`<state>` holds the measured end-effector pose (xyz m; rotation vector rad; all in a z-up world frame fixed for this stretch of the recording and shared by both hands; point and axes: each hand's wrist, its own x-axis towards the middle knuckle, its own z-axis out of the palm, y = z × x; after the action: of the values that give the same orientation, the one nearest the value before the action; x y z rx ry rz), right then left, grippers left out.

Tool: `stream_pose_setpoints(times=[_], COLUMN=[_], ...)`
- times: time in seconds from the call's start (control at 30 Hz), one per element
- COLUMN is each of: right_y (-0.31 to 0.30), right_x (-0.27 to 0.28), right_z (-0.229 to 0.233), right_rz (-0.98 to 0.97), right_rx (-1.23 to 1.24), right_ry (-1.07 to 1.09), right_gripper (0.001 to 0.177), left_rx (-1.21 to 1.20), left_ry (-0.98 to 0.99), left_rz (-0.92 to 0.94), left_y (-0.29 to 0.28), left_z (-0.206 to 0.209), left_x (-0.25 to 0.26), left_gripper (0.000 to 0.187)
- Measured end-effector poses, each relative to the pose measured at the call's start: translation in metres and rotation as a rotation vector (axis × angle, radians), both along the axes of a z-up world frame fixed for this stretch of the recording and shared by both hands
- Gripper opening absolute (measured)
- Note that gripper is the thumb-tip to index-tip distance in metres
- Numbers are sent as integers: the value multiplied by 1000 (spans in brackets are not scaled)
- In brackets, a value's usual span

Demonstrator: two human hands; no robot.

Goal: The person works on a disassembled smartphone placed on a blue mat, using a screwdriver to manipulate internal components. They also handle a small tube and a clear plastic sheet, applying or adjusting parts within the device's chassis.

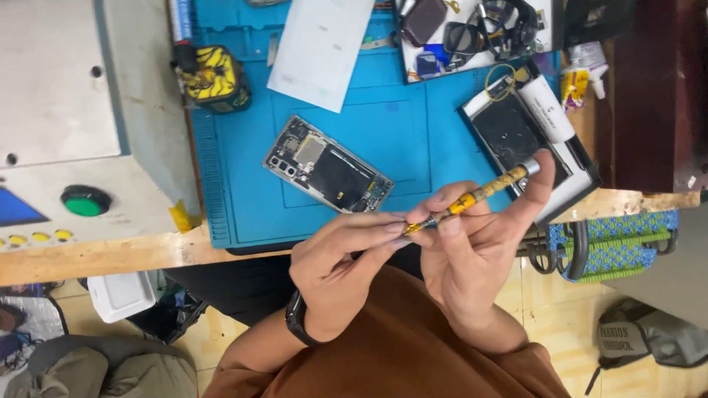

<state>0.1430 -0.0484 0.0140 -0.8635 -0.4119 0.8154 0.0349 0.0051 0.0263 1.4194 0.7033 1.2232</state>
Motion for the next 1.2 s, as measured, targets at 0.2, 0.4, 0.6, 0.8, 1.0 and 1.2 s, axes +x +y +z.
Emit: stream_pose_setpoints(times=[0.2, 0.4, 0.6, 0.8, 1.0, 1.2], right_y=[-12, -22, -13, -6, 1, 12], right_x=[5, 11, 27, 36, 34, 29], right_z=[-11, -30, -33, -31, -24, -13], right_rz=[32, 54, 76, 148, 188, 225], right_rx=[58, 190, 266, 275, 195, 149], right_ry=[8, 105, 47, -41, -59, -57], right_gripper=[81, 71, 62, 56, 61, 59], left_rx=[13, 0, -124, -300, -245, -32], left_ry=[267, 490, 764, 825, 759, 608], left_rz=[-28, -2, 48, 313, 297, 241], left_y=[-16, -27, -31, -40, -37, -19], left_z=[-19, -17, -15, -32, -30, -33], left_x=[-2, 7, 17, 10, 10, 7], left_gripper=[9, 6, 5, 9, 9, 9])
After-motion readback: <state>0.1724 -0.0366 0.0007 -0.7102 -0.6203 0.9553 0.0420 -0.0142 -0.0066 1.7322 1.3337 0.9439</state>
